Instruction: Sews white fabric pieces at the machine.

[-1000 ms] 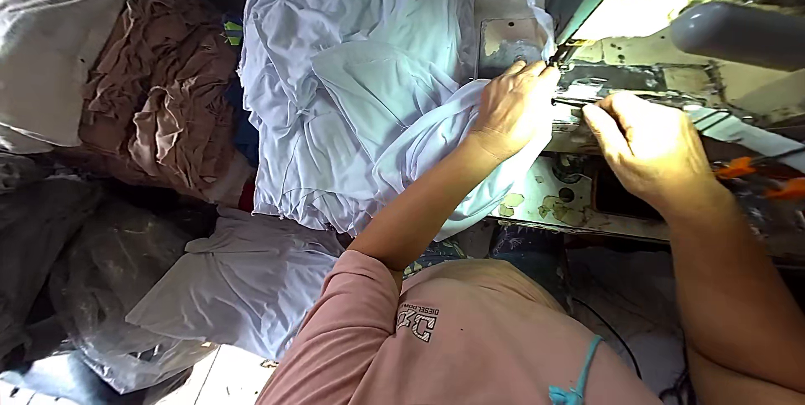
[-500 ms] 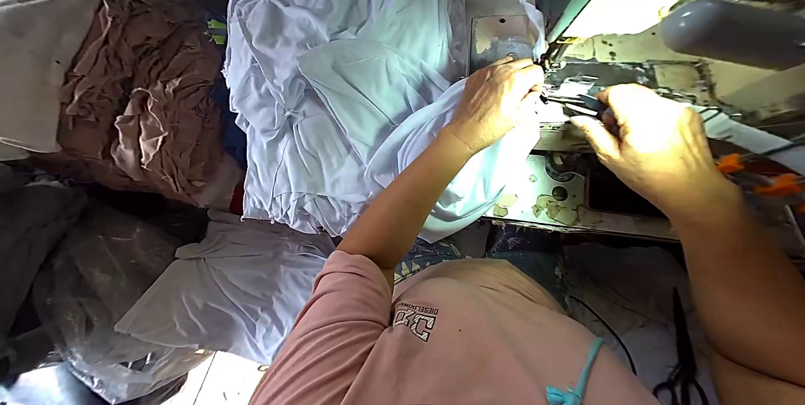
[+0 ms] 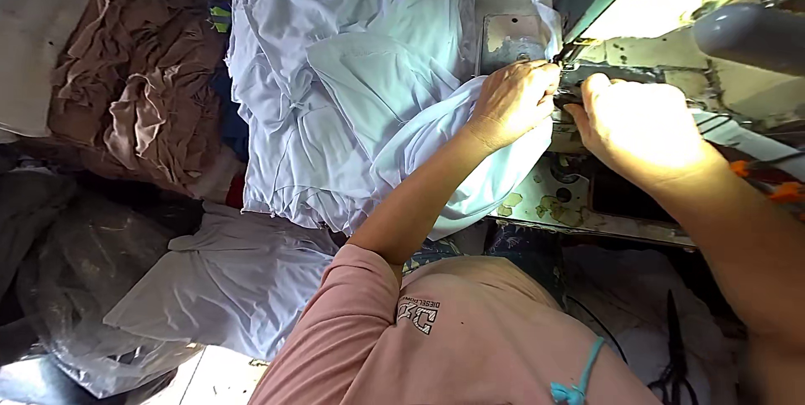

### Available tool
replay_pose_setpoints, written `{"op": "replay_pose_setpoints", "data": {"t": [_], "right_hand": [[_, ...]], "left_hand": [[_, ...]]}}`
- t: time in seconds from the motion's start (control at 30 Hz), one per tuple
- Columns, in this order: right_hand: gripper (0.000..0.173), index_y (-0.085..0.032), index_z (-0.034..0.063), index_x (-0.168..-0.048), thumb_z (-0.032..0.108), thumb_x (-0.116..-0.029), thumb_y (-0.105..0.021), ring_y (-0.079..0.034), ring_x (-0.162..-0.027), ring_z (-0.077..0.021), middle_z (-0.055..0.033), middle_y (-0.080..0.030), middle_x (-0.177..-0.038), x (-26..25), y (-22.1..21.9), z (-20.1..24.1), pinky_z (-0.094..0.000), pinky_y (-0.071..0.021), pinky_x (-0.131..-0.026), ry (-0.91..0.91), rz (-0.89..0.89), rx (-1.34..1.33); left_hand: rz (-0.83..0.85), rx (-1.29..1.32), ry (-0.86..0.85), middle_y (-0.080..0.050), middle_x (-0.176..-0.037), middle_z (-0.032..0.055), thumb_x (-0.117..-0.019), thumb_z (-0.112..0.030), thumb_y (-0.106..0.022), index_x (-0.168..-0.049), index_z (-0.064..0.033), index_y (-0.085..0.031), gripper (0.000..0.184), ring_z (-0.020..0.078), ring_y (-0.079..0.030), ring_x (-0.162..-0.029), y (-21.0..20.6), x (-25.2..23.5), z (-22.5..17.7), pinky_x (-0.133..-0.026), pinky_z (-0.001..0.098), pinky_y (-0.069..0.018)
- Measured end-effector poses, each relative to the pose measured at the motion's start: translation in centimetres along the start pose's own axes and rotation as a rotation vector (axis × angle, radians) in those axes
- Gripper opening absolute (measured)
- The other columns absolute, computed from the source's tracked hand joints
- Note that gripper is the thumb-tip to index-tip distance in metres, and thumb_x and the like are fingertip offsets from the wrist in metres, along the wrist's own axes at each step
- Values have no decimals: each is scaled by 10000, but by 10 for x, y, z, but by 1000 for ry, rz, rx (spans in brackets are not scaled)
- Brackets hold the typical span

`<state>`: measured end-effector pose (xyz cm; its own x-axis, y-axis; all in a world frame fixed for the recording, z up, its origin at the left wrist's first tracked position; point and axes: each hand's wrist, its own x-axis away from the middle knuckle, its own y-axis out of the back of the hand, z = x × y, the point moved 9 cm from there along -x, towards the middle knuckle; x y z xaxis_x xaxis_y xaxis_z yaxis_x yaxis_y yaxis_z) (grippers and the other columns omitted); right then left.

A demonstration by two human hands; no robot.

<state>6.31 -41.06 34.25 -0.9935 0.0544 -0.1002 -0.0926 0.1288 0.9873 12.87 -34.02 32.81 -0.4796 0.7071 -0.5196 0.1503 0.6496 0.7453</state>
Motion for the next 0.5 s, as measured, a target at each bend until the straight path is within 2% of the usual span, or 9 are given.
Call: {"op": "replay_pose_setpoints", "data": {"t": [0.27, 0.4, 0.5], "right_hand": [[228, -530, -86, -952, 97, -1061, -450, -663, -756, -501, -268, -586, -761, -10, -6, 10, -569, -467, -570, 32, 84, 91], [243, -529, -71, -932, 112, -1067, -445, -666, -748, -492, -257, -583, -733, -10, -2, 11, -568, -466, -564, 32, 113, 95], [272, -551, -74, -953, 158, -1075, -479, -669, -791, -512, -280, -604, -769, -5, 4, 6, -598, -471, -596, 5, 155, 46]], "left_hand": [[-1, 36, -12, -665, -782, 111, -837, -49, -617, -782, -15, -673, 85, 254, -659, -754, 2, 0, 2, -651, 427, -474], [-2, 35, 15, -664, -783, 110, -832, -44, -619, -796, -14, -670, 68, 255, -659, -757, 2, 0, 3, -650, 429, -474], [-11, 14, 65, -679, -808, 115, -836, -46, -622, -841, -10, -686, 73, 263, -672, -780, 2, 1, 4, -665, 440, -489]]}}
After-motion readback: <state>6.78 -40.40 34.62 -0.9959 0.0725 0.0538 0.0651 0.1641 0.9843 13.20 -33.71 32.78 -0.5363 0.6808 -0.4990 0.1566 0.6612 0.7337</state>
